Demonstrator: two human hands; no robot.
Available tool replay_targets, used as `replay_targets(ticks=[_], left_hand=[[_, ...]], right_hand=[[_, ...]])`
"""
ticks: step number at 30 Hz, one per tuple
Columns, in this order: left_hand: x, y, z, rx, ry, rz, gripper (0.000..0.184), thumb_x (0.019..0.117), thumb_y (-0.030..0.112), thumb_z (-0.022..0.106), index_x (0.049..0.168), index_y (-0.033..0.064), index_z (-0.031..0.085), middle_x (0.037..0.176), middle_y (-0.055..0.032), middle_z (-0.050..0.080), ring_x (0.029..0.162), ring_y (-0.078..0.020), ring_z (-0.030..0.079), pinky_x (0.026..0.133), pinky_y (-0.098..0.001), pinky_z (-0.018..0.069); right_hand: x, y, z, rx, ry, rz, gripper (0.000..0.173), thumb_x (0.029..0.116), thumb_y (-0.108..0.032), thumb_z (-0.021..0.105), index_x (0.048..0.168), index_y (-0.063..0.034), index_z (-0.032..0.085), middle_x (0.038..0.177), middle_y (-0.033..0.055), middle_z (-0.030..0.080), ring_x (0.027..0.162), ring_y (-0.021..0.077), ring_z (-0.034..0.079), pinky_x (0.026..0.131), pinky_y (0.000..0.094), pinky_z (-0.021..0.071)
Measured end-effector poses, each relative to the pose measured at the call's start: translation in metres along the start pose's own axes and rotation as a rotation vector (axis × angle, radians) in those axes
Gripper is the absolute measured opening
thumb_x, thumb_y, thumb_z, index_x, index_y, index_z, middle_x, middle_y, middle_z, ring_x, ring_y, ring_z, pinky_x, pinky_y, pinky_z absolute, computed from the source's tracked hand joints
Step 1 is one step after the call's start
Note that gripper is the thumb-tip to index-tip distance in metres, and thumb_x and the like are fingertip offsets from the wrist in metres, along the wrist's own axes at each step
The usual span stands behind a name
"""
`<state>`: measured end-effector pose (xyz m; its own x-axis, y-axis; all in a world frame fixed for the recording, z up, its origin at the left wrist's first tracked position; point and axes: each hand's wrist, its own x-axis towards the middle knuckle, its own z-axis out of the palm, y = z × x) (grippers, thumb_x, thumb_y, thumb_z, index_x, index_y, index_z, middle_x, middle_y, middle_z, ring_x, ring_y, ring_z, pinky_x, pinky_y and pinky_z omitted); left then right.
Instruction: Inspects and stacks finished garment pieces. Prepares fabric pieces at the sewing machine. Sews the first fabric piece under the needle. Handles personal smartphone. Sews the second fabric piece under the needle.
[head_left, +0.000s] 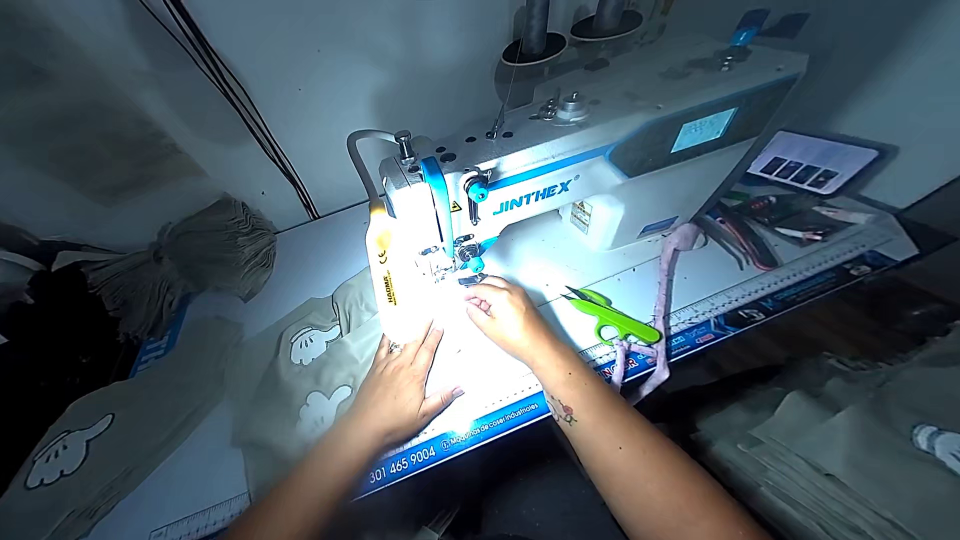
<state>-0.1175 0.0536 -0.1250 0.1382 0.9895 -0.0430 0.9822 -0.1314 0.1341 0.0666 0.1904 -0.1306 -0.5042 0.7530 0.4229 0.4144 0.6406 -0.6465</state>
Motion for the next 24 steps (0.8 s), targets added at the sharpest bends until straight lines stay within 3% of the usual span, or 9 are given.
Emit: replay_targets(ticks=[6, 11, 15, 21, 22, 24], left_hand=[[0.017, -0.008, -0.003, 0.002, 0.005, 0.034, 0.091, 0.0965, 0.078, 0.026, 0.163, 0.0162, 0.029, 0.169, -0.0033, 0.027, 0.159, -0.0210, 0.015, 0.127, -0.0544, 0.0084], [0.021, -0.009, -0.011, -0.057, 0.019, 0.060, 0.088, 0.0973, 0.077, 0.028, 0.160, 0.0159, 0.036, 0.168, -0.0015, 0.031, 0.158, -0.0204, 0.018, 0.126, -0.0568, 0.0100], [0.027, -0.010, -0.014, -0.089, 0.110, 0.070, 0.069, 0.1054, 0.061, 0.028, 0.153, 0.0150, 0.049, 0.161, -0.0031, 0.043, 0.155, -0.0220, 0.028, 0.126, -0.0568, 0.0149], [0.035, -0.012, -0.005, -0.109, 0.115, 0.103, 0.062, 0.1083, 0.050, 0.027, 0.158, 0.0149, 0.041, 0.165, -0.0020, 0.037, 0.156, -0.0198, 0.025, 0.125, -0.0574, 0.0120], [0.035, -0.011, -0.007, -0.134, 0.136, 0.098, 0.060, 0.1089, 0.048, 0.028, 0.155, 0.0142, 0.046, 0.162, -0.0027, 0.041, 0.155, -0.0207, 0.028, 0.125, -0.0581, 0.0136], [0.039, -0.008, -0.010, -0.166, 0.239, 0.073, 0.050, 0.1097, 0.039, 0.034, 0.139, 0.0096, 0.062, 0.148, -0.0066, 0.058, 0.145, -0.0243, 0.046, 0.122, -0.0578, 0.0243]], right_hand=[[0.000, 0.000, 0.001, -0.025, 0.077, 0.032, 0.014, 0.0936, -0.008, 0.066, 0.100, -0.0038, 0.078, 0.091, 0.0100, 0.070, 0.083, 0.0214, 0.069, 0.077, 0.0406, 0.0588], [-0.001, 0.002, 0.000, 0.013, 0.007, -0.022, 0.013, 0.0916, -0.013, 0.071, 0.098, -0.0050, 0.078, 0.090, 0.0087, 0.071, 0.086, 0.0216, 0.069, 0.081, 0.0420, 0.0586], [-0.001, 0.003, -0.001, 0.027, -0.096, -0.044, 0.022, 0.0867, -0.027, 0.082, 0.097, -0.0086, 0.079, 0.088, 0.0050, 0.072, 0.087, 0.0198, 0.068, 0.084, 0.0429, 0.0561], [-0.002, 0.001, -0.002, 0.006, -0.133, -0.033, 0.025, 0.0819, -0.029, 0.087, 0.097, -0.0099, 0.079, 0.087, 0.0037, 0.072, 0.088, 0.0201, 0.067, 0.088, 0.0434, 0.0541], [-0.002, 0.001, -0.002, 0.004, -0.136, -0.033, 0.025, 0.0816, -0.029, 0.087, 0.096, -0.0099, 0.079, 0.086, 0.0036, 0.072, 0.087, 0.0200, 0.067, 0.087, 0.0433, 0.0537], [-0.002, 0.001, -0.002, -0.010, -0.147, -0.031, 0.026, 0.0819, -0.030, 0.087, 0.096, -0.0102, 0.079, 0.087, 0.0035, 0.072, 0.088, 0.0202, 0.067, 0.088, 0.0433, 0.0533]])
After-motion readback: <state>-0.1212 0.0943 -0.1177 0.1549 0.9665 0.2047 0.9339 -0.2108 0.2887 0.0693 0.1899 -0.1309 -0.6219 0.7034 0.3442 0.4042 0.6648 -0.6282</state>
